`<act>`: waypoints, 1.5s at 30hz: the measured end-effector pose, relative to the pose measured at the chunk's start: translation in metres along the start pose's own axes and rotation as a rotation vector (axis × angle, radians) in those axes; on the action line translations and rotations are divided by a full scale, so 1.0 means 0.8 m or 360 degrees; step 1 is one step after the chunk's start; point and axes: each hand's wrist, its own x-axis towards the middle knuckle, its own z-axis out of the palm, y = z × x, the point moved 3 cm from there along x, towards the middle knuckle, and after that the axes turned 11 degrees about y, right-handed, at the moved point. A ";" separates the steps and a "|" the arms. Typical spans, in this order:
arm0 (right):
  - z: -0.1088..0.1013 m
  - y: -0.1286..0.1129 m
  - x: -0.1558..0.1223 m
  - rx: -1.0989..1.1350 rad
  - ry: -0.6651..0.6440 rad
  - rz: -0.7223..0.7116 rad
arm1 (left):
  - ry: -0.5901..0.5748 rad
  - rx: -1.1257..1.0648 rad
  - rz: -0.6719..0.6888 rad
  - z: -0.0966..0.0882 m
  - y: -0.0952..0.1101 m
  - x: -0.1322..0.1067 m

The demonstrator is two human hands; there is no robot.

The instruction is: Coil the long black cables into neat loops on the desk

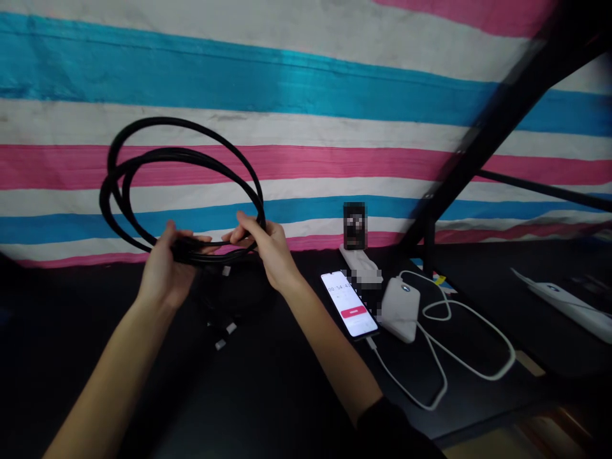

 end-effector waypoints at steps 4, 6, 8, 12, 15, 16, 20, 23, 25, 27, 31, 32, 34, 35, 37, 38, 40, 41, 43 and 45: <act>-0.006 0.010 0.003 0.0054 0.0058 0.0212 | 0.0084 0.0336 0.0485 -0.013 0.025 0.010; -0.008 0.013 0.004 0.0013 0.0044 0.0258 | 0.0050 0.0477 0.0638 -0.019 0.034 0.014; -0.008 0.013 0.004 -0.0107 0.0009 0.0223 | 0.0102 0.0564 0.0774 -0.026 0.044 0.017; -0.006 0.008 -0.002 -0.0391 0.0056 -0.0054 | 0.0325 0.0789 0.1061 -0.040 0.060 0.013; -0.001 0.004 -0.011 -0.0596 0.0071 -0.0259 | 0.0437 0.1028 0.1295 -0.043 0.066 0.009; 0.000 0.005 -0.013 -0.0655 0.0045 -0.0296 | 0.0475 0.1139 0.1333 -0.043 0.065 0.009; 0.005 0.015 -0.019 -0.0867 -0.0177 -0.0245 | 0.0360 0.1490 0.1191 -0.040 0.046 0.020; 0.006 0.021 -0.018 -0.0995 -0.0323 -0.0216 | 0.0044 0.1546 0.1057 -0.033 0.027 0.031; 0.005 0.020 -0.016 -0.1038 -0.0360 -0.0268 | -0.0103 0.1489 0.1041 -0.027 0.017 0.035; 0.003 0.015 -0.013 -0.1049 -0.0330 -0.0321 | -0.0153 0.1362 0.1025 -0.022 0.011 0.038; -0.003 -0.003 -0.010 -0.0923 -0.0214 -0.0353 | 0.0001 0.1102 0.0893 -0.021 0.004 0.042; -0.004 -0.007 -0.010 -0.0880 -0.0207 -0.0345 | 0.0036 0.1066 0.0856 -0.022 0.003 0.043; -0.008 -0.013 -0.009 -0.0824 -0.0202 -0.0326 | 0.0051 0.1051 0.0798 -0.022 0.003 0.042; -0.011 -0.014 -0.008 -0.0810 -0.0195 -0.0324 | 0.0021 0.1074 0.0763 -0.021 0.003 0.040; -0.016 -0.014 -0.004 -0.0798 -0.0169 -0.0329 | -0.0075 0.1151 0.0663 -0.018 0.003 0.034; -0.019 -0.012 -0.001 -0.0792 -0.0149 -0.0329 | -0.0140 0.1178 0.0599 -0.016 0.003 0.031; -0.023 -0.008 0.004 -0.0764 -0.0097 -0.0314 | -0.0298 0.1169 0.0491 -0.014 0.003 0.027; -0.025 -0.006 0.006 -0.0737 -0.0070 -0.0298 | -0.0370 0.1122 0.0456 -0.013 0.003 0.027; -0.025 -0.003 0.009 -0.0672 -0.0019 -0.0269 | -0.0479 0.0962 0.0379 -0.016 0.002 0.030; -0.024 -0.002 0.010 -0.0617 0.0022 -0.0252 | -0.0512 0.0802 0.0300 -0.021 0.002 0.037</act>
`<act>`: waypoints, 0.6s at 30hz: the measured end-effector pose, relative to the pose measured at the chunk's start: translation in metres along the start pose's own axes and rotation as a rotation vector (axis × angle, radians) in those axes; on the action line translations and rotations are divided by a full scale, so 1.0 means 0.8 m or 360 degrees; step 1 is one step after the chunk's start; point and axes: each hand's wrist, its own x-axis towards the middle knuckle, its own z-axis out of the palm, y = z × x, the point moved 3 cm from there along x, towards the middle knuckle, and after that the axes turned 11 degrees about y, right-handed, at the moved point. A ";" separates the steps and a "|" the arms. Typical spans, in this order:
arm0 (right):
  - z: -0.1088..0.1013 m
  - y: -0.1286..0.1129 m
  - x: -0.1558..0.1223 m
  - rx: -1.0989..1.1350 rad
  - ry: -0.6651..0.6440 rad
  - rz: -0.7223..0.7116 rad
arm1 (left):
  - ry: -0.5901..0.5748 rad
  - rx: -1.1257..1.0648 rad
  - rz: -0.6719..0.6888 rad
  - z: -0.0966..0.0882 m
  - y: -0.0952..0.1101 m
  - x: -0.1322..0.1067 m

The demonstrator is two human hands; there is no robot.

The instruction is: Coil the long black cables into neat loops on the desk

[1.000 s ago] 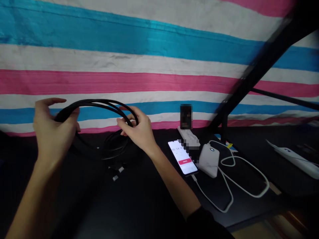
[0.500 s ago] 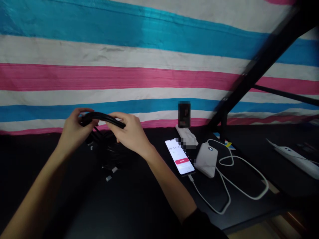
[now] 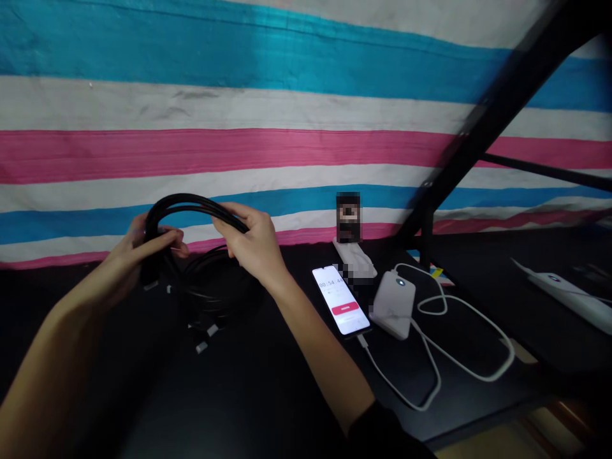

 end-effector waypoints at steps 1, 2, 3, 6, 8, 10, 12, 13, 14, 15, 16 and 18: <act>0.000 0.000 0.000 0.0019 0.0026 0.0006 | -0.0008 -0.0059 -0.0033 -0.002 -0.002 0.002; 0.001 -0.001 -0.001 0.0034 0.0060 0.0008 | -0.0024 -0.0085 -0.0074 -0.003 -0.005 0.003; 0.000 -0.002 -0.002 0.0046 0.0098 0.0008 | -0.0056 -0.0084 -0.0118 -0.003 -0.007 0.003; -0.001 -0.004 -0.004 0.0055 0.0178 -0.0018 | -0.0208 0.0005 -0.0279 0.003 -0.012 -0.002; -0.001 -0.006 -0.007 0.0043 0.0169 -0.0029 | -0.0296 0.0088 -0.0395 0.006 -0.015 -0.007; 0.000 -0.008 -0.009 0.0055 0.0147 -0.0032 | -0.0322 0.0176 -0.0446 0.006 -0.016 -0.010; 0.001 -0.009 -0.011 0.0097 0.0163 -0.0038 | -0.0296 0.0237 -0.0418 0.002 -0.014 -0.010; 0.002 -0.010 -0.012 0.0124 0.0191 -0.0042 | -0.0265 0.0249 -0.0388 -0.001 -0.012 -0.010; 0.002 -0.011 -0.013 0.0154 0.0231 -0.0042 | -0.0227 0.0245 -0.0356 -0.004 -0.010 -0.009; 0.003 -0.012 -0.014 0.0185 0.0278 -0.0035 | -0.0195 0.0214 -0.0332 -0.006 -0.008 -0.008; 0.004 -0.014 -0.015 0.0219 0.0323 -0.0023 | -0.0180 0.0152 -0.0319 -0.007 -0.005 -0.007; 0.007 -0.016 -0.019 0.0285 0.0401 0.0002 | -0.0180 -0.0038 -0.0284 -0.008 0.000 -0.005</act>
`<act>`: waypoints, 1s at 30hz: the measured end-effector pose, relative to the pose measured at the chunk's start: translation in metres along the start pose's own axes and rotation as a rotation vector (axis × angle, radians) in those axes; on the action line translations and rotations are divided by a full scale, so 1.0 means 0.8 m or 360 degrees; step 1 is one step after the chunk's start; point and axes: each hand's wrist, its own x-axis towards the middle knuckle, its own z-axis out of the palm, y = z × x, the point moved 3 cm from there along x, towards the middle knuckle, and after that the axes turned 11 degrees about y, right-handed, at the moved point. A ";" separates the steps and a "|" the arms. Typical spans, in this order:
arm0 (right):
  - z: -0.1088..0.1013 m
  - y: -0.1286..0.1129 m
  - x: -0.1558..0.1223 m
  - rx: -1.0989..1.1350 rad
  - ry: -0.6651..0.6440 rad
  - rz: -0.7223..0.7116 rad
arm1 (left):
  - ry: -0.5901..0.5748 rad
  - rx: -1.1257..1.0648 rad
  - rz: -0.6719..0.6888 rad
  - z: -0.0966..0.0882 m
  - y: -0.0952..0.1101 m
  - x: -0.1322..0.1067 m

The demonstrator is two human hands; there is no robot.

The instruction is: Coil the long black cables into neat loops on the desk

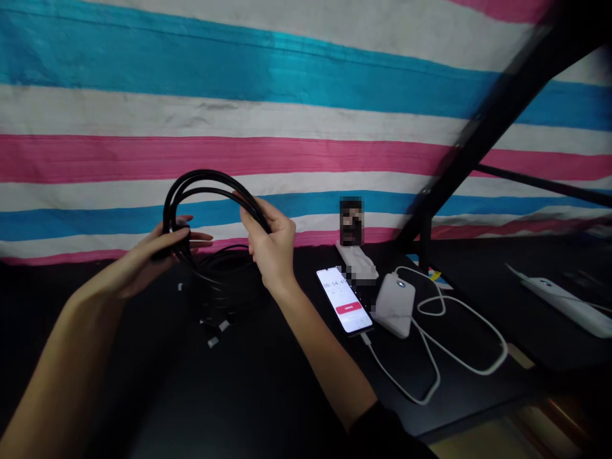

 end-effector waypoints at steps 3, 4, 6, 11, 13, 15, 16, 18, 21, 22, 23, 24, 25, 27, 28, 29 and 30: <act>0.003 -0.002 -0.006 0.0033 0.0057 0.0006 | -0.0099 -0.0306 0.0059 0.002 0.006 -0.001; 0.004 -0.003 -0.007 0.0030 0.0062 0.0000 | -0.0138 -0.0335 0.0065 0.002 0.006 -0.001; 0.003 -0.002 -0.006 0.0022 0.0060 -0.0007 | -0.0187 -0.0265 0.0052 0.000 0.003 -0.002; -0.007 0.002 0.008 -0.0039 -0.0007 0.0089 | -0.0259 0.0048 0.0113 -0.005 -0.002 -0.001; -0.011 0.002 0.012 -0.0103 -0.0072 0.0130 | -0.0286 0.0050 0.0193 -0.003 0.002 -0.002; -0.013 -0.001 0.014 -0.0170 -0.0170 0.0099 | -0.0315 0.0051 0.0190 0.002 0.006 -0.004; -0.013 -0.002 0.014 -0.0194 -0.0220 0.0064 | -0.0326 0.0050 0.0168 0.004 0.007 -0.006; -0.013 -0.005 0.013 -0.0245 -0.0300 0.0004 | -0.0328 0.0024 0.0127 0.007 0.010 -0.009; -0.015 -0.004 0.015 -0.0344 -0.0361 -0.0019 | -0.0272 -0.0036 0.0164 0.005 0.016 -0.015; -0.016 -0.002 0.016 -0.0372 -0.0380 -0.0012 | -0.0250 -0.0029 0.0188 0.004 0.018 -0.017; -0.016 0.000 0.016 -0.0391 -0.0394 0.0000 | -0.0232 0.0001 0.0207 0.002 0.020 -0.019; -0.017 0.003 0.017 -0.0406 -0.0399 0.0013 | -0.0212 0.0047 0.0228 0.001 0.021 -0.021; -0.017 0.005 0.017 -0.0422 -0.0398 0.0022 | -0.0199 0.0115 0.0254 0.001 0.022 -0.022; -0.017 0.008 0.016 -0.0462 -0.0366 0.0023 | -0.0167 0.0293 0.0344 0.003 0.025 -0.024; -0.017 0.008 0.016 -0.0484 -0.0343 0.0012 | -0.0141 0.0378 0.0401 0.005 0.026 -0.025; -0.016 0.008 0.015 -0.0503 -0.0321 -0.0004 | -0.0104 0.0447 0.0455 0.007 0.026 -0.025; -0.016 0.008 0.014 -0.0517 -0.0308 -0.0020 | -0.0068 0.0493 0.0496 0.009 0.027 -0.024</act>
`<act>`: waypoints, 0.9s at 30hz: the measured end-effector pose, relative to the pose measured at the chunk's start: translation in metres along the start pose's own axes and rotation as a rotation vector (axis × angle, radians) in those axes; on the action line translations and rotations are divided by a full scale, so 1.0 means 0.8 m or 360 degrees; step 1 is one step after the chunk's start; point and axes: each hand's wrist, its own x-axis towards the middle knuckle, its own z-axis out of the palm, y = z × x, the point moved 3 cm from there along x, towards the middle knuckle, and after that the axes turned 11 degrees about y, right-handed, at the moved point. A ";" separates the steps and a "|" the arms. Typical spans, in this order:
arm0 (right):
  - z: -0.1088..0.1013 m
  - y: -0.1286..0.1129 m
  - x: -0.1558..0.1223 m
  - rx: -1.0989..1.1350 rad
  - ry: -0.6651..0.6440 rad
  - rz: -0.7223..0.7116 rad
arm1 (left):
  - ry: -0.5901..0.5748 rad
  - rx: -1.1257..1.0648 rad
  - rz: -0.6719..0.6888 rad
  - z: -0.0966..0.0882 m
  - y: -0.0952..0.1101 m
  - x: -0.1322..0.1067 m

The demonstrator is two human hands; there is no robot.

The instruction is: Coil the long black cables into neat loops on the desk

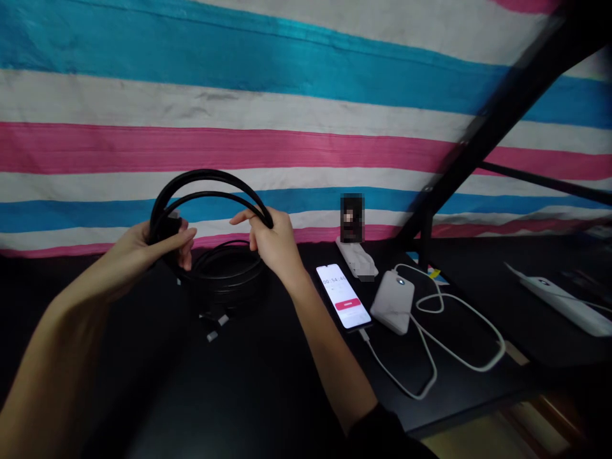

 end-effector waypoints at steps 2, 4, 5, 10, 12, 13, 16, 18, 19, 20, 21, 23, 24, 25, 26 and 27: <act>0.001 0.000 -0.001 -0.0019 0.0013 -0.0011 | 0.0048 0.0033 0.0013 0.003 0.000 0.001; 0.001 0.002 -0.002 -0.0038 -0.0001 0.0013 | 0.0052 0.0033 -0.0020 0.005 -0.002 0.002; 0.002 0.004 -0.002 -0.0054 -0.0019 0.0037 | 0.0043 0.0050 -0.0044 0.005 -0.003 0.002; 0.005 0.017 -0.002 -0.0186 -0.0072 0.0126 | -0.0001 0.0163 -0.0100 0.006 -0.005 0.002; 0.004 0.021 -0.001 -0.0265 -0.0010 0.0103 | -0.0029 0.0140 -0.0110 0.009 -0.005 0.001; 0.002 0.023 0.000 -0.0316 0.0037 0.0080 | -0.0068 0.0136 -0.0122 0.012 -0.006 0.000; -0.005 0.026 0.003 -0.0472 0.0183 -0.0012 | -0.0245 0.0142 -0.0142 0.024 -0.010 -0.002; -0.008 0.026 0.006 -0.0510 0.0213 -0.0079 | -0.0289 0.0138 -0.0145 0.031 -0.013 0.000; -0.009 0.024 0.006 -0.0493 0.0185 -0.0109 | -0.0262 0.0112 -0.0151 0.033 -0.014 0.002; -0.007 0.020 0.005 -0.0459 0.0125 -0.0131 | -0.0216 0.0065 -0.0160 0.035 -0.015 0.004; -0.006 0.015 0.003 -0.0420 0.0046 -0.0151 | -0.0166 0.0004 -0.0165 0.035 -0.014 0.006; -0.001 -0.001 -0.006 -0.0353 -0.0114 -0.0197 | -0.0040 -0.0098 -0.0124 0.033 -0.010 0.008; 0.001 -0.012 -0.013 -0.0336 -0.0173 -0.0222 | 0.0018 -0.0109 -0.0074 0.030 -0.006 0.007; 0.002 -0.024 -0.022 -0.0330 -0.0213 -0.0247 | 0.0062 -0.0093 -0.0015 0.026 -0.001 0.004; 0.002 -0.036 -0.031 -0.0327 -0.0234 -0.0275 | 0.0087 -0.0065 0.0035 0.022 0.005 -0.001; 0.002 -0.048 -0.041 -0.0327 -0.0262 -0.0293 | 0.0078 -0.0035 0.0081 0.017 0.012 -0.008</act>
